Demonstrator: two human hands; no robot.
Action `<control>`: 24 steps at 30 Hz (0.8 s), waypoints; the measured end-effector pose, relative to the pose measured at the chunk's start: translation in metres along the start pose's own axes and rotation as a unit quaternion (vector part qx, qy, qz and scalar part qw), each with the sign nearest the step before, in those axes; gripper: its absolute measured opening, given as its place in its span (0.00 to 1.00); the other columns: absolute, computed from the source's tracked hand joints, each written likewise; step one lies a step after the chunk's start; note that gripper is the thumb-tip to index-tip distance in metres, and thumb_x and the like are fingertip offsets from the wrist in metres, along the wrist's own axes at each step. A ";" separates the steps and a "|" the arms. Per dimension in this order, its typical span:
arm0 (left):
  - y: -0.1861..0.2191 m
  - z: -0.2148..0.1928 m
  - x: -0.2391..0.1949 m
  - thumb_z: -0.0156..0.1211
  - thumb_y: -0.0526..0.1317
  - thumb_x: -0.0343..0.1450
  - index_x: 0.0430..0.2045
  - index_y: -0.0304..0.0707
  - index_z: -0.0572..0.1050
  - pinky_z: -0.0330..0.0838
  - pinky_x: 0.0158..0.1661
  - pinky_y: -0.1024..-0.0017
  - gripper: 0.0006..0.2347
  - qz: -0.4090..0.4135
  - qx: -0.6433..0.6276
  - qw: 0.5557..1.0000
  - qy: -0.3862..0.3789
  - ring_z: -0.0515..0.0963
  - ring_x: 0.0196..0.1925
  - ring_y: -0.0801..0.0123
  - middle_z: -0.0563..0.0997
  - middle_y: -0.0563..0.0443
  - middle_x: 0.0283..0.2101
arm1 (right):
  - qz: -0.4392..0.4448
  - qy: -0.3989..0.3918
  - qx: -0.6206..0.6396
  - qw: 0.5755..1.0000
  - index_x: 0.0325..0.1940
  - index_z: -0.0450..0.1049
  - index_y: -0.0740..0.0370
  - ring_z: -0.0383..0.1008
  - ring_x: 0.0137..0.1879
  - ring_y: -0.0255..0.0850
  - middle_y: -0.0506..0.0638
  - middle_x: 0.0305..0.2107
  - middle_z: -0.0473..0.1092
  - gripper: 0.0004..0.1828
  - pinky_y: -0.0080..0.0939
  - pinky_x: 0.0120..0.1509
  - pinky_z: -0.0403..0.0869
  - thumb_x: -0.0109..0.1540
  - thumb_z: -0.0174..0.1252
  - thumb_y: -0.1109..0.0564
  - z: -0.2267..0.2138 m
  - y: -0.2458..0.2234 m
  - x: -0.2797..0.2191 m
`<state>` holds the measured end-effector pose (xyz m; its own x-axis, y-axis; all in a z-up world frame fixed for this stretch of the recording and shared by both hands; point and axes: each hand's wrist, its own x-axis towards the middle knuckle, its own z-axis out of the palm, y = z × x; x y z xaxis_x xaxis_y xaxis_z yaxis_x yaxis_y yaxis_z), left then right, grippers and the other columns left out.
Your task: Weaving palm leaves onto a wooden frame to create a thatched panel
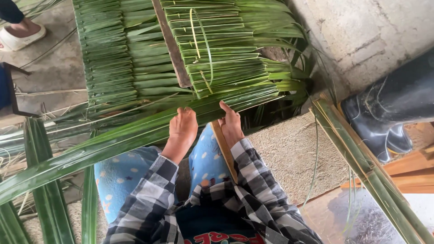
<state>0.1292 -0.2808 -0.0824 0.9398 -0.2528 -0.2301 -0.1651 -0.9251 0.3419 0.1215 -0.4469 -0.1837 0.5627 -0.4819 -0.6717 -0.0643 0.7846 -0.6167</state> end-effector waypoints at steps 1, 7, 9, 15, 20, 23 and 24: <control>0.001 0.000 -0.001 0.48 0.27 0.72 0.35 0.23 0.74 0.81 0.35 0.47 0.06 -0.001 -0.001 1.000 0.007 0.85 0.35 0.34 0.75 0.38 0.39 | 0.007 -0.002 0.009 1.000 0.54 0.62 0.73 0.71 0.57 0.55 0.65 0.47 0.66 0.39 0.64 0.64 0.68 0.49 0.80 0.62 0.000 0.000 0.000; -0.008 0.028 0.016 0.46 0.26 0.72 0.37 0.20 0.75 0.81 0.34 0.48 0.09 -0.017 0.002 1.000 -0.012 0.85 0.35 0.35 0.75 0.38 0.38 | 0.035 -0.029 -0.008 0.999 0.52 0.65 0.74 0.73 0.53 0.57 0.64 0.44 0.67 0.37 0.67 0.61 0.71 0.49 0.81 0.62 -0.001 -0.006 0.011; -0.002 0.029 0.016 0.44 0.26 0.72 0.38 0.19 0.75 0.81 0.33 0.49 0.10 -0.026 0.001 1.000 -0.017 0.85 0.35 0.36 0.75 0.38 0.37 | 0.031 -0.026 -0.017 0.999 0.51 0.66 0.74 0.74 0.48 0.54 0.63 0.42 0.67 0.36 0.64 0.58 0.73 0.48 0.81 0.62 0.003 -0.008 0.004; 0.004 0.055 0.041 0.42 0.29 0.72 0.39 0.16 0.75 0.81 0.30 0.49 0.13 -0.047 -0.007 0.999 -0.006 0.85 0.35 0.41 0.77 0.35 0.32 | 0.009 -0.014 -0.052 0.999 0.51 0.66 0.73 0.74 0.42 0.48 0.61 0.40 0.66 0.35 0.52 0.50 0.76 0.49 0.80 0.61 0.015 -0.014 -0.018; 0.012 0.065 0.050 0.46 0.31 0.73 0.41 0.14 0.75 0.81 0.30 0.50 0.13 -0.077 0.034 0.995 0.059 0.84 0.38 0.49 0.81 0.34 0.32 | -0.009 -0.036 -0.122 0.992 0.54 0.63 0.70 0.73 0.43 0.44 0.58 0.43 0.65 0.36 0.43 0.45 0.76 0.52 0.78 0.55 0.022 -0.018 -0.036; 0.027 0.045 0.045 0.42 0.30 0.74 0.45 0.16 0.74 0.81 0.37 0.47 0.14 -0.087 -0.004 0.996 0.012 0.82 0.46 0.46 0.82 0.30 0.40 | -0.012 -0.018 -0.130 0.991 0.50 0.63 0.67 0.71 0.43 0.43 0.56 0.42 0.63 0.34 0.40 0.44 0.74 0.52 0.78 0.55 0.021 -0.016 -0.025; 0.031 0.038 0.046 0.43 0.31 0.74 0.44 0.16 0.75 0.82 0.37 0.47 0.13 -0.082 -0.025 0.996 0.013 0.82 0.45 0.46 0.82 0.30 0.39 | -0.018 -0.009 -0.099 0.995 0.49 0.64 0.68 0.72 0.43 0.43 0.56 0.42 0.64 0.32 0.43 0.47 0.75 0.52 0.77 0.57 0.028 -0.020 -0.030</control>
<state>0.1562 -0.3319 -0.1174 0.9604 -0.0911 -0.2633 0.0061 -0.9379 0.3468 0.1291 -0.4371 -0.1398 0.5822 -0.4998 -0.6413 -0.2039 0.6738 -0.7102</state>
